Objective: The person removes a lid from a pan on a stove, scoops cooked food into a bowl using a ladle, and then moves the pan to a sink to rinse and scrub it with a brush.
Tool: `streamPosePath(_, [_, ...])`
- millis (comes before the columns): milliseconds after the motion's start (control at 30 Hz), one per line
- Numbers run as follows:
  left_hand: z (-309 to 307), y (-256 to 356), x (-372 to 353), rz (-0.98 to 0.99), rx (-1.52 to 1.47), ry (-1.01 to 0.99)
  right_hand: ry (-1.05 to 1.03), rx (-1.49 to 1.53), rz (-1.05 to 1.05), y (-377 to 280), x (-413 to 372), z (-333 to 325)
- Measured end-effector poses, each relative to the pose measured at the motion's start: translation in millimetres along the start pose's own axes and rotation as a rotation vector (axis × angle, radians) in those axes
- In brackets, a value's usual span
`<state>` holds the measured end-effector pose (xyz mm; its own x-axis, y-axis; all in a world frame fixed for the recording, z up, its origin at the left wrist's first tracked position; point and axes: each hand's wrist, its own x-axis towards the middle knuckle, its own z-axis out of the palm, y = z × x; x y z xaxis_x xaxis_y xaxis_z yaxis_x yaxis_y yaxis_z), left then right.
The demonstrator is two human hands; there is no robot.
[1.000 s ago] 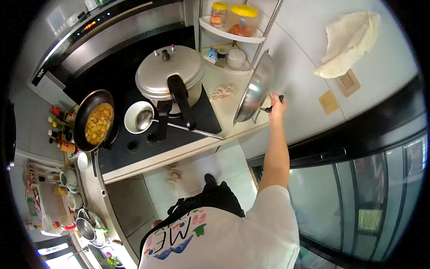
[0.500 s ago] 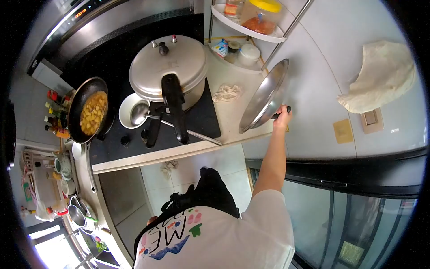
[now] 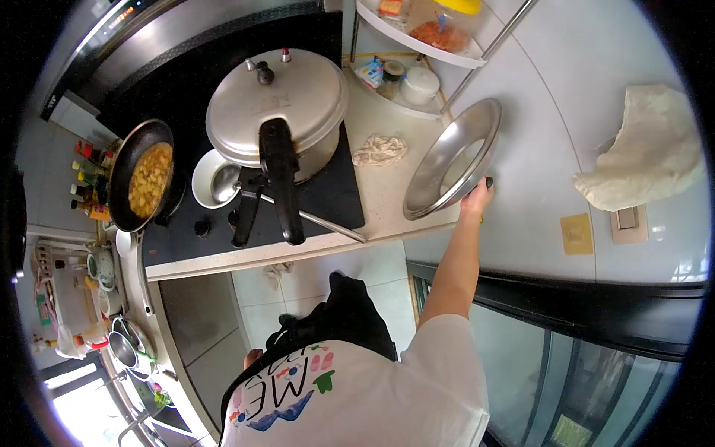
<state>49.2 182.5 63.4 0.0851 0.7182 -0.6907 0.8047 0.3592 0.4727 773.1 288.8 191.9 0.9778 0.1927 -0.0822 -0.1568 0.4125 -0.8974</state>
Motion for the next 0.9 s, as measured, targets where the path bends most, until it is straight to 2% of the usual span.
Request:
streamPosePath(100, [2,0,3,-0.019,-0.021,-0.041,-0.006,-0.089,-0.045,3,7,-3])
streamPosePath(200, [3,6,-1,-0.069,-0.07,-0.011,-0.016,-0.069,0.022,10,20,-16])
streamPosePath(333, [3,11,-6,-0.086,-0.075,-0.009,-0.128,-0.114,-0.015,36,42,-49])
streamPosePath(433, [2,8,-5,-0.075,-0.064,-0.026,-0.117,-0.038,-0.059,51,52,-60])
streamPosePath(600, [4,-2,-2,-0.058,-0.053,0.0,0.043,0.033,-0.043,15,-5,-20])
streamPosePath(700, [-1,5,-5,-0.056,-0.083,0.012,0.092,0.023,0.0,23,-1,-27])
streamPosePath(733, [-1,2,-4,-0.054,-0.087,0.007,0.034,0.033,-0.022,30,2,-35])
streamPosePath(833, [-4,-3,-2,-0.028,-0.068,-0.006,0.132,-0.12,-0.172,47,12,-37])
streamPosePath(867, [-3,-10,1,-0.006,-0.04,-0.01,0.185,-0.223,-0.234,22,-24,-6])
streamPosePath(900, [-4,-12,2,0.016,-0.013,-0.015,0.169,-0.23,-0.248,23,-29,-1])
